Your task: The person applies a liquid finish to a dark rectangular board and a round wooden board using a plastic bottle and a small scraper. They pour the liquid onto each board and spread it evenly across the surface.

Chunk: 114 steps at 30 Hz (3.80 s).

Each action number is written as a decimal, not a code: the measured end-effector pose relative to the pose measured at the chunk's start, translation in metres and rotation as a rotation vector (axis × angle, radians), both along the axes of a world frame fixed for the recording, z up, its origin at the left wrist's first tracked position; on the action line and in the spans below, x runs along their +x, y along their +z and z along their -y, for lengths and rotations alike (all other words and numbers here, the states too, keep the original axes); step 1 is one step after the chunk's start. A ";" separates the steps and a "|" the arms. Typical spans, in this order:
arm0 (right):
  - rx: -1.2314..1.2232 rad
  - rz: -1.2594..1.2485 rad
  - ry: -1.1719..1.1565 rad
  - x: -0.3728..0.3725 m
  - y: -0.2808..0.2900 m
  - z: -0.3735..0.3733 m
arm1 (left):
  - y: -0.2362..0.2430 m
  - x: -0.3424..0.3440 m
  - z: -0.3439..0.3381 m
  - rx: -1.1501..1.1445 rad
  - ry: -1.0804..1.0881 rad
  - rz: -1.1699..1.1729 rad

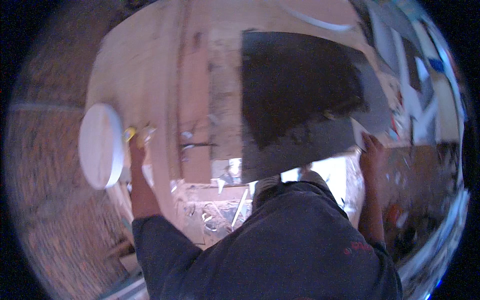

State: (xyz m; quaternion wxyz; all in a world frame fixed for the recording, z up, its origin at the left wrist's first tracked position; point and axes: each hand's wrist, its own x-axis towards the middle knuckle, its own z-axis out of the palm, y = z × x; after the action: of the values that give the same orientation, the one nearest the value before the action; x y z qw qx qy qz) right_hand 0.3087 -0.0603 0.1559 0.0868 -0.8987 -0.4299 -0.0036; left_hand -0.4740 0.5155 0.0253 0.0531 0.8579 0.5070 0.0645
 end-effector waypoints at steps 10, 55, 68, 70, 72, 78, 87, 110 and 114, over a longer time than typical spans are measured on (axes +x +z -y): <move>0.058 0.085 -0.125 0.007 0.004 0.010 | 0.009 0.052 0.032 -0.081 0.120 0.087; -0.209 0.072 0.417 0.184 -0.021 -0.069 | 0.029 0.617 0.498 -0.032 -0.650 0.242; -0.364 0.089 0.502 0.142 -0.018 -0.014 | 0.027 0.618 0.498 0.011 -0.655 0.334; -0.342 0.077 0.499 0.131 -0.011 0.000 | 0.027 0.619 0.497 0.007 -0.655 0.316; -0.376 0.018 0.477 0.131 -0.002 0.002 | 0.025 0.618 0.497 0.019 -0.663 0.276; -0.129 -0.529 0.202 0.180 0.013 -0.017 | 0.029 0.619 0.497 0.001 -0.669 0.281; -0.132 0.032 0.321 0.203 -0.022 -0.061 | 0.029 0.617 0.502 -0.003 -0.664 0.253; -0.474 -0.233 0.341 0.096 0.017 -0.015 | 0.028 0.612 0.499 -0.060 -0.641 0.280; -0.127 -0.188 0.287 0.099 0.032 -0.041 | 0.032 0.612 0.504 -0.011 -0.606 0.253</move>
State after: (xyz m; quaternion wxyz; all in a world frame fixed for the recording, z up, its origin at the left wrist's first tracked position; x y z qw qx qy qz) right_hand 0.4075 -0.0198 0.1881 0.0694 -0.8281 -0.5432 0.1201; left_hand 0.1381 0.0115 0.0577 0.1369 0.9547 0.2182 0.1491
